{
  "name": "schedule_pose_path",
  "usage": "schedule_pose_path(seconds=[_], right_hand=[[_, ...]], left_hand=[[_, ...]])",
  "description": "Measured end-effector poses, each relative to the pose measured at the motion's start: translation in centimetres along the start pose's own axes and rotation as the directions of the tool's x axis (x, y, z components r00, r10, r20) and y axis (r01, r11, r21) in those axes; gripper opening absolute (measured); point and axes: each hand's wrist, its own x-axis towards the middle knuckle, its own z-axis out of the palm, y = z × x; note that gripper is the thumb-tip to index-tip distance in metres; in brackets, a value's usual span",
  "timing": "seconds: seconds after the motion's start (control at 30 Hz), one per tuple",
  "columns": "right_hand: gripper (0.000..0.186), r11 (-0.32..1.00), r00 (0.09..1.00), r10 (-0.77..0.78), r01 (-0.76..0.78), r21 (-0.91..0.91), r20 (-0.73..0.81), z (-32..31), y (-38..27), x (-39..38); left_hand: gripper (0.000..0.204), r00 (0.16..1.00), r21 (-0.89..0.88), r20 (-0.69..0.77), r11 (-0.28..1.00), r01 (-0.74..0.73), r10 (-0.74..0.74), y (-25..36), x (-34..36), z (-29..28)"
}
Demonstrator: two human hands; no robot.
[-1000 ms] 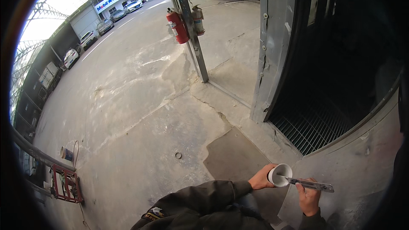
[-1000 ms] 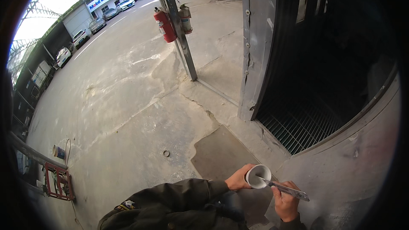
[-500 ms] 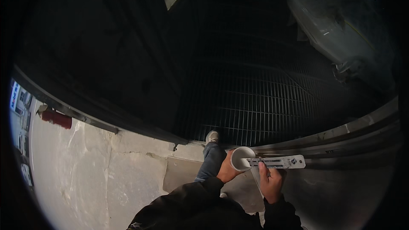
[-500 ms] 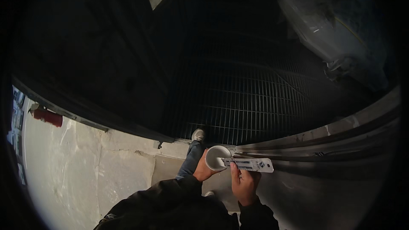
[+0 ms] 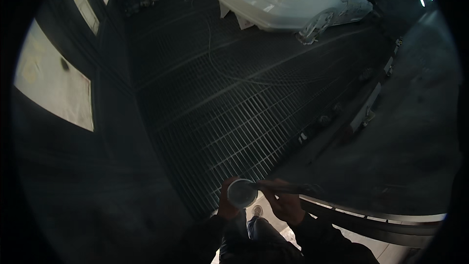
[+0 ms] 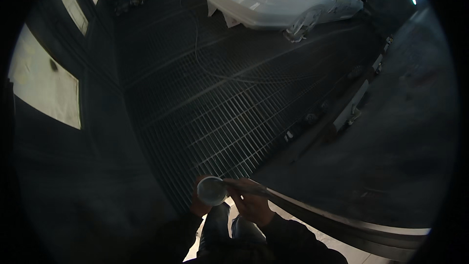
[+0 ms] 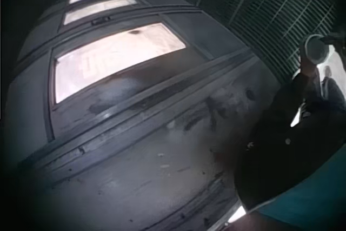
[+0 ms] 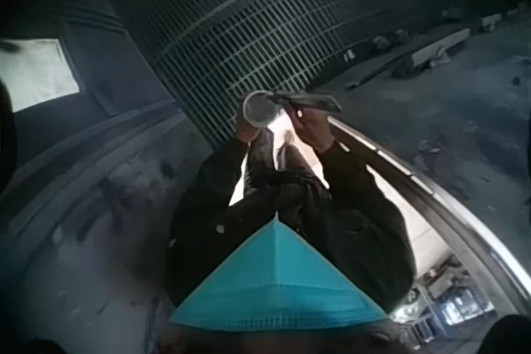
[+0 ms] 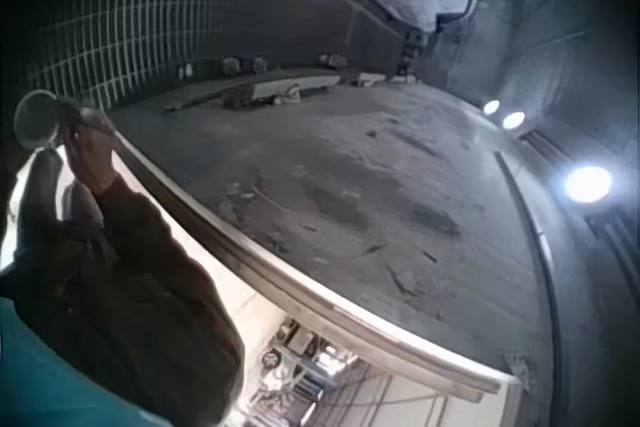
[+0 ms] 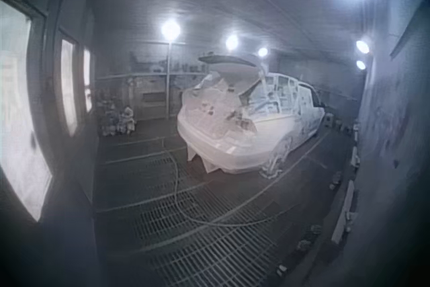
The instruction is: The person walks into a paint booth carrying a cup and a stir stick, then stirs a white liquid inside the cup. They briefly touch the car's fender, exit the booth to retrieve more liquid from a dispenser, and return to continue stirring the mixture in the cup.
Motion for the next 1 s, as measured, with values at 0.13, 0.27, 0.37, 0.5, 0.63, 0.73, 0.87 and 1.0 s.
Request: schedule_pose_path(seconds=[0.13,0.27,0.37,0.5,0.63,0.73,0.87,1.0], right_hand=[[0.026,0.977,0.969,-0.208,0.211,-0.016,0.132,-1.3,-4.7,4.7],[0.024,0.954,0.938,-0.298,0.301,0.011,0.174,-3.9,-10.2,9.7],[0.020,0.946,0.939,-0.299,0.315,-0.076,0.171,-4.7,-10.8,11.2],[0.019,0.941,0.937,-0.306,0.325,-0.099,0.167,-4.3,-11.2,11.1],[0.020,0.942,0.944,-0.294,0.313,-0.124,0.148,-4.9,-10.8,13.2],[0.026,0.925,0.941,-0.338,0.331,-0.187,-0.005,-7.1,-10.0,16.7],[0.027,0.927,0.980,-0.198,0.198,-0.317,0.033,-9.5,-6.1,19.6],[0.018,0.956,0.973,-0.230,0.224,-0.188,-0.012,-11.9,-4.1,23.0]], left_hand=[[0.070,0.987,0.003,0.058,0.989,0.149,-0.149,3.3,2.6,-2.9],[0.077,0.981,0.054,0.006,0.980,0.193,-0.193,11.0,4.1,-5.0],[0.077,0.989,0.052,0.004,0.987,0.149,-0.150,14.6,6.0,-5.1],[0.075,0.983,0.068,0.047,0.983,0.173,-0.176,14.1,8.2,-6.0],[0.072,0.978,-0.065,0.090,0.978,0.196,-0.190,12.8,11.0,-4.7],[0.072,0.989,0.037,0.096,0.993,0.112,-0.115,12.7,13.9,-2.9],[0.059,0.975,-0.055,0.052,0.974,0.220,-0.217,14.4,19.8,-0.1],[0.057,0.976,0.028,0.148,0.987,0.158,-0.160,12.1,26.5,0.7]])
